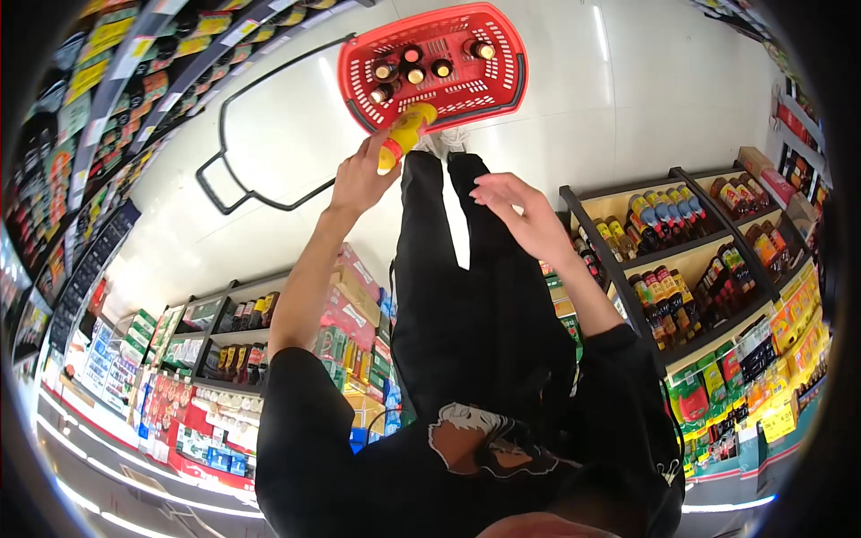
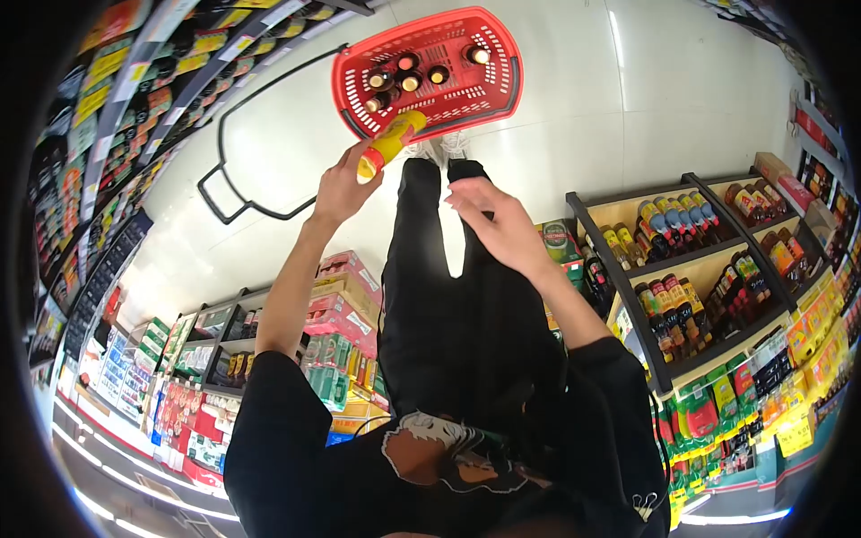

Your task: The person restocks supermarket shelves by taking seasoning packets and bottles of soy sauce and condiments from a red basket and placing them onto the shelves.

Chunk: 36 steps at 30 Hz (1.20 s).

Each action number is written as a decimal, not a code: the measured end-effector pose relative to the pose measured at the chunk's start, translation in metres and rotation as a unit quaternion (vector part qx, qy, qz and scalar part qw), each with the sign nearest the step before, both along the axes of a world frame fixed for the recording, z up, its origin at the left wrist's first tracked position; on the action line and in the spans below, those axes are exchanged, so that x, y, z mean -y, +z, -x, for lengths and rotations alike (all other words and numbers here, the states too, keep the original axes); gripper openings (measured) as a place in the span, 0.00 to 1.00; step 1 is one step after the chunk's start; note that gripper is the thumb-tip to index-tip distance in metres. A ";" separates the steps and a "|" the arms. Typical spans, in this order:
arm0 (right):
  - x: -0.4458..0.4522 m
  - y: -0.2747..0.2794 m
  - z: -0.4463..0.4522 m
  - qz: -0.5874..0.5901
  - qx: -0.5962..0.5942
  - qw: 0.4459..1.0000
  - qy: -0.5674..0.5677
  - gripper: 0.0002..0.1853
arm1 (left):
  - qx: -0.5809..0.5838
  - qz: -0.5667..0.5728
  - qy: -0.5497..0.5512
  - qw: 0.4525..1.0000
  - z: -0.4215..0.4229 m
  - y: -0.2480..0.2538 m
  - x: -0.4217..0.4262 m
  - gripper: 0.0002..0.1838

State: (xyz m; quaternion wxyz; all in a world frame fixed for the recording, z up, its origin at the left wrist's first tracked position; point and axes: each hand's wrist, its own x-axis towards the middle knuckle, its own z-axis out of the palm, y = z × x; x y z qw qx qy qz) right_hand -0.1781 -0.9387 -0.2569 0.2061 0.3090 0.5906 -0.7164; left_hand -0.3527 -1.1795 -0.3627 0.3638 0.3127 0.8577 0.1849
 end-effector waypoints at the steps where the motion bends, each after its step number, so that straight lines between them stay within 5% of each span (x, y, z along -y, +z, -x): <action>1: -0.001 0.000 -0.002 -0.016 -0.002 1.000 0.000 0.15 | 0.003 -0.019 0.032 0.999 0.003 0.037 -0.001 0.32; 6: -0.006 0.025 0.003 -0.248 -0.107 0.962 0.036 0.35 | 0.155 -0.137 0.136 0.969 0.029 0.184 0.010 0.27; 7: -0.010 0.044 0.013 -0.196 -0.106 0.974 0.032 0.40 | 0.174 -0.149 0.129 0.965 0.036 0.211 0.016 0.26; 12: -0.024 0.106 0.039 0.210 -0.088 0.973 0.046 0.32 | 0.302 -0.225 0.205 0.903 0.056 0.293 0.025 0.19; 14: -0.028 0.121 0.041 0.381 -0.112 0.908 0.134 0.32 | 0.139 -0.252 0.219 0.932 0.059 0.297 0.014 0.21; 21: 0.001 0.175 0.053 0.304 -0.174 0.917 0.193 0.29 | 0.024 -0.330 0.341 0.880 0.050 0.318 -0.039 0.28; 24: 0.014 0.169 0.053 0.279 -0.208 0.917 0.192 0.38 | 0.038 -0.342 0.341 0.875 0.049 0.317 -0.041 0.31; 28: 0.041 0.168 0.059 0.245 -0.237 0.935 0.101 0.39 | 0.391 -0.540 0.381 0.641 0.043 0.318 -0.059 0.37; 30: 0.053 0.185 0.068 0.231 -0.236 0.926 0.181 0.40 | 0.560 -0.657 0.246 0.440 0.050 0.285 -0.061 0.33; 31: 0.059 0.186 0.069 0.236 -0.189 0.935 0.183 0.38 | 0.560 -0.657 0.246 0.440 0.051 0.276 -0.064 0.33; 33: 0.065 0.182 0.074 0.264 -0.181 0.932 0.169 0.36 | 0.629 -0.709 0.159 0.275 0.053 0.267 -0.068 0.33; 36: 0.069 0.189 0.075 0.271 -0.176 0.937 0.132 0.31 | 0.593 -0.717 0.163 0.327 0.058 0.270 -0.062 0.34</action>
